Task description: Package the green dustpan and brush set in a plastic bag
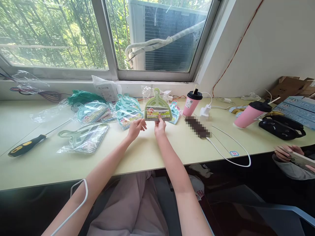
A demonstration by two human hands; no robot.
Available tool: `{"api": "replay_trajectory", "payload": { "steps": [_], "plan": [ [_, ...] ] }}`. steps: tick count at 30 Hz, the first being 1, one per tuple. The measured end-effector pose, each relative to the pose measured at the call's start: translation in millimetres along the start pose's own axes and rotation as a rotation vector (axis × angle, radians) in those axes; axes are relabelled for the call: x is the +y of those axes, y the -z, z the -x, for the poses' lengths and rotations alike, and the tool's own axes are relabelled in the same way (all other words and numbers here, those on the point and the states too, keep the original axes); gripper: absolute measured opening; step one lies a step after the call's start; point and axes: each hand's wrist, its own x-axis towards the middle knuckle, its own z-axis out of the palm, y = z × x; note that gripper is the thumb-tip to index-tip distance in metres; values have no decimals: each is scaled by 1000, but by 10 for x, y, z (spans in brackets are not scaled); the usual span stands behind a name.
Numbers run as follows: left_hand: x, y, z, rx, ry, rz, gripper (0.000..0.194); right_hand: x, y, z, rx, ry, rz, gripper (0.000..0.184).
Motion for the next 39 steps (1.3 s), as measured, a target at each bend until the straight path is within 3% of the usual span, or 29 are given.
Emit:
{"api": "replay_trajectory", "payload": {
  "steps": [4, 10, 20, 28, 32, 36, 39],
  "plan": [
    [31, 75, -4, 67, 14, -217, 43, -21, -12, 8, 30, -25, -82, 36],
    [34, 76, -3, 107, -34, -321, 30, 25, -41, 44, -13, -33, -32, 41],
    [80, 8, 41, 22, -133, -571, 31, -82, -58, 92, 116, -84, -185, 32],
    [126, 40, 63, 1, -191, -565, 33, -121, -92, 131, 109, -75, -247, 25],
    [151, 48, 75, 77, -137, -558, 37, -130, -92, 122, 87, -96, -254, 27],
    [89, 80, 6, 199, -39, -356, 36, -118, -93, 132, 19, -108, -220, 32],
    [18, 83, -65, 156, -51, -100, 47, -99, -105, 147, -50, -105, -216, 34]
  ]
}}
